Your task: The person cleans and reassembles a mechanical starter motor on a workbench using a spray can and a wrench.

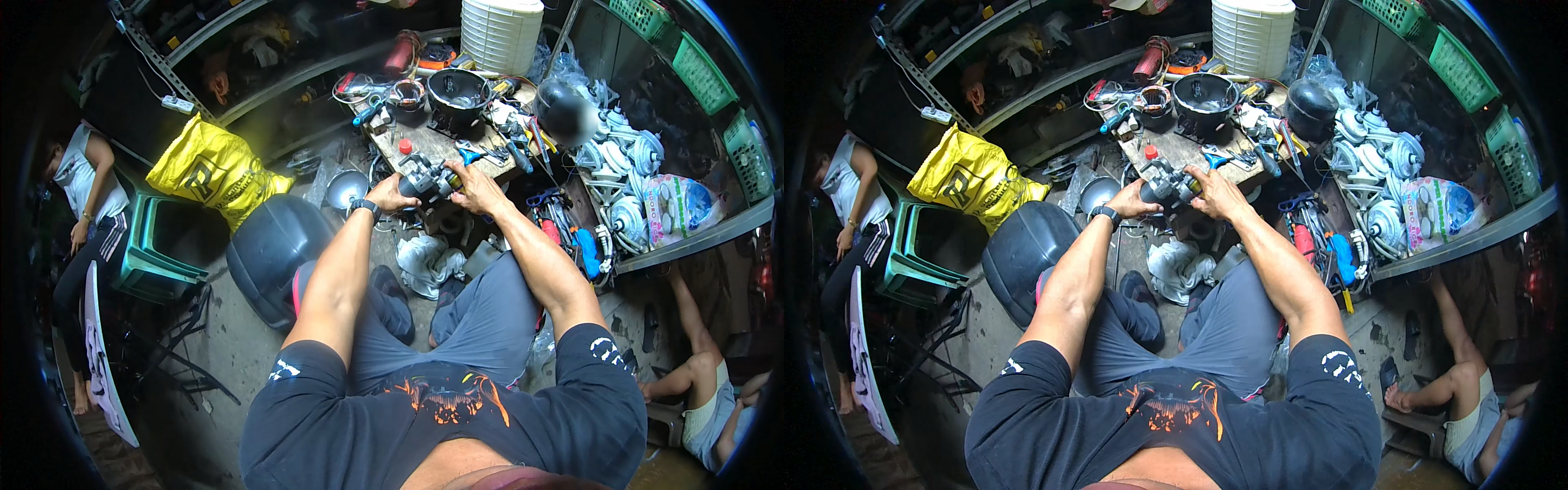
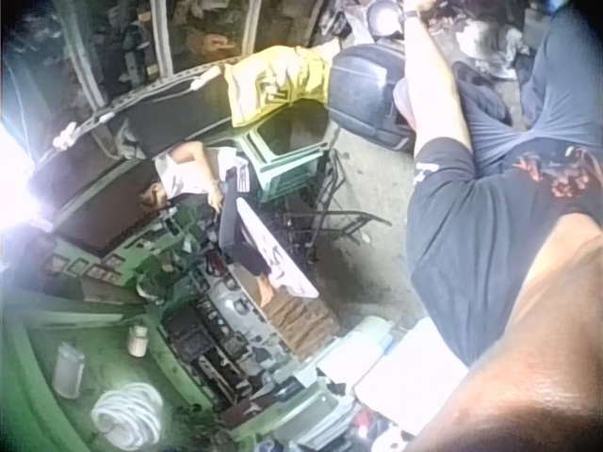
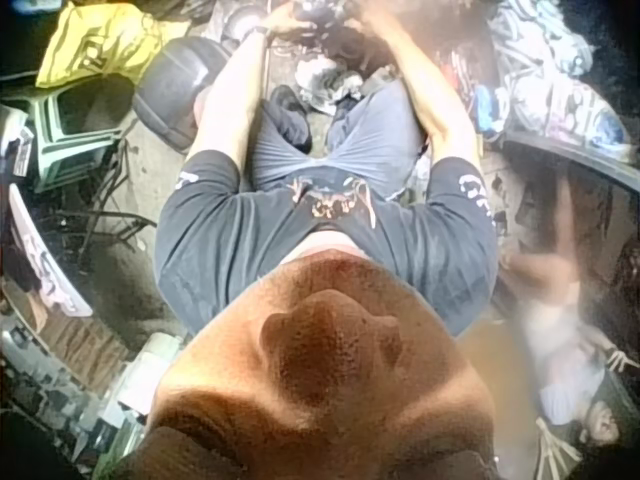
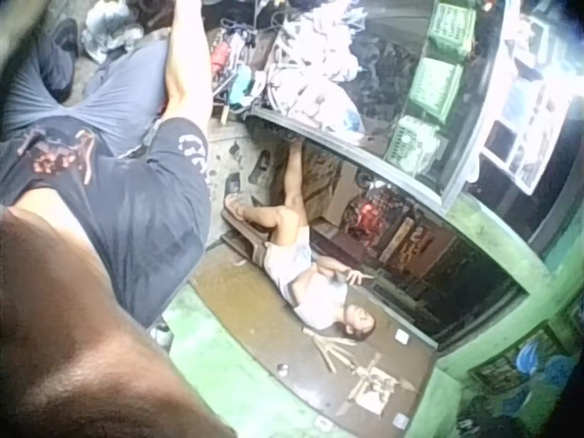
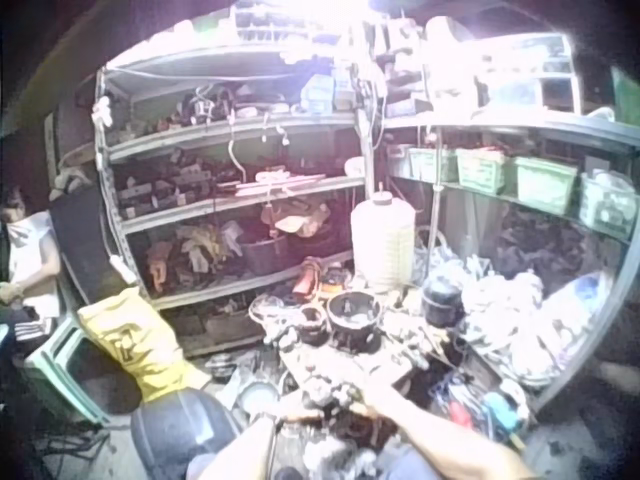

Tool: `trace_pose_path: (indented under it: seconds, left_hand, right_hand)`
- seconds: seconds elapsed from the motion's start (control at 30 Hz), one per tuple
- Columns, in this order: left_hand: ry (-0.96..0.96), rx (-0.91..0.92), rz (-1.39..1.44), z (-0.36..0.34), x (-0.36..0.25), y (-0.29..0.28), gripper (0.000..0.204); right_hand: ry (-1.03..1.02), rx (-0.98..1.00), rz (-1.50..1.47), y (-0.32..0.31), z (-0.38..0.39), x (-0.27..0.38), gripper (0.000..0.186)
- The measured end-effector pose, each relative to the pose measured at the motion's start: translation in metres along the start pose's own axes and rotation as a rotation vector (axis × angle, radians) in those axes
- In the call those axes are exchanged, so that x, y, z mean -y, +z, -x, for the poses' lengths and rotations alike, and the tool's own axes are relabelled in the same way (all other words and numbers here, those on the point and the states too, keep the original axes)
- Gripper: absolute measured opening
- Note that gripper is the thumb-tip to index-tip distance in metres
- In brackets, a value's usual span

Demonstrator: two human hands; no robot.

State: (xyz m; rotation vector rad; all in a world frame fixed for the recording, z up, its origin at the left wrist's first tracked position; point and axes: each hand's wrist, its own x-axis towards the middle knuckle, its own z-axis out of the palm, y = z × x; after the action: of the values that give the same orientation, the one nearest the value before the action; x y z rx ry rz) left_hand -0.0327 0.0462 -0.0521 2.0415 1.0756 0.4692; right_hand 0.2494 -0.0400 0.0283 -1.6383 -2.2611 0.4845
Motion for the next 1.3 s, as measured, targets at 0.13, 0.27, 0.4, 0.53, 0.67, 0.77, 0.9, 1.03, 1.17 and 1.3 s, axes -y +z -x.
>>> trace_pose_path:
  seconds: [0.13, 0.27, 0.4, 0.53, 0.67, 0.77, 0.9, 1.03, 1.17, 1.3]
  left_hand:
    - [0.033, -0.044, 0.017, 0.007, -0.004, -0.004, 0.100]
    - [-0.035, -0.003, -0.019, 0.006, 0.002, -0.010, 0.101]
    - [-0.031, 0.015, 0.001, 0.002, 0.001, -0.004, 0.102]
    - [-0.016, -0.013, -0.014, 0.004, 0.010, -0.007, 0.102]
    - [0.024, -0.020, 0.038, 0.003, 0.005, -0.004, 0.103]
    - [-0.007, 0.006, 0.025, 0.003, 0.004, -0.006, 0.104]
    - [-0.048, 0.015, -0.034, 0.002, 0.008, -0.006, 0.104]
    - [-0.028, -0.012, -0.052, 0.002, 0.012, -0.006, 0.105]
    - [-0.024, -0.002, -0.032, 0.002, 0.005, -0.005, 0.104]
    - [-0.069, -0.039, -0.068, 0.017, 0.008, -0.007, 0.102]
  right_hand:
    - [-0.013, 0.013, -0.016, 0.001, -0.004, 0.001, 0.077]
    - [-0.011, 0.020, -0.030, 0.003, -0.007, 0.002, 0.077]
    - [-0.040, -0.013, -0.034, 0.004, -0.004, -0.003, 0.075]
    - [-0.036, -0.007, -0.032, 0.002, -0.007, 0.006, 0.074]
    - [-0.036, -0.007, -0.028, 0.001, -0.005, 0.001, 0.075]
    - [-0.035, -0.004, -0.026, 0.003, -0.006, 0.001, 0.075]
    - [-0.046, 0.002, -0.036, 0.005, -0.008, -0.003, 0.075]
    - [-0.065, -0.020, -0.052, 0.009, -0.010, -0.004, 0.076]
    - [-0.074, -0.086, -0.085, 0.000, -0.001, -0.007, 0.081]
    - [-0.038, -0.275, -0.287, -0.030, 0.022, -0.004, 0.096]
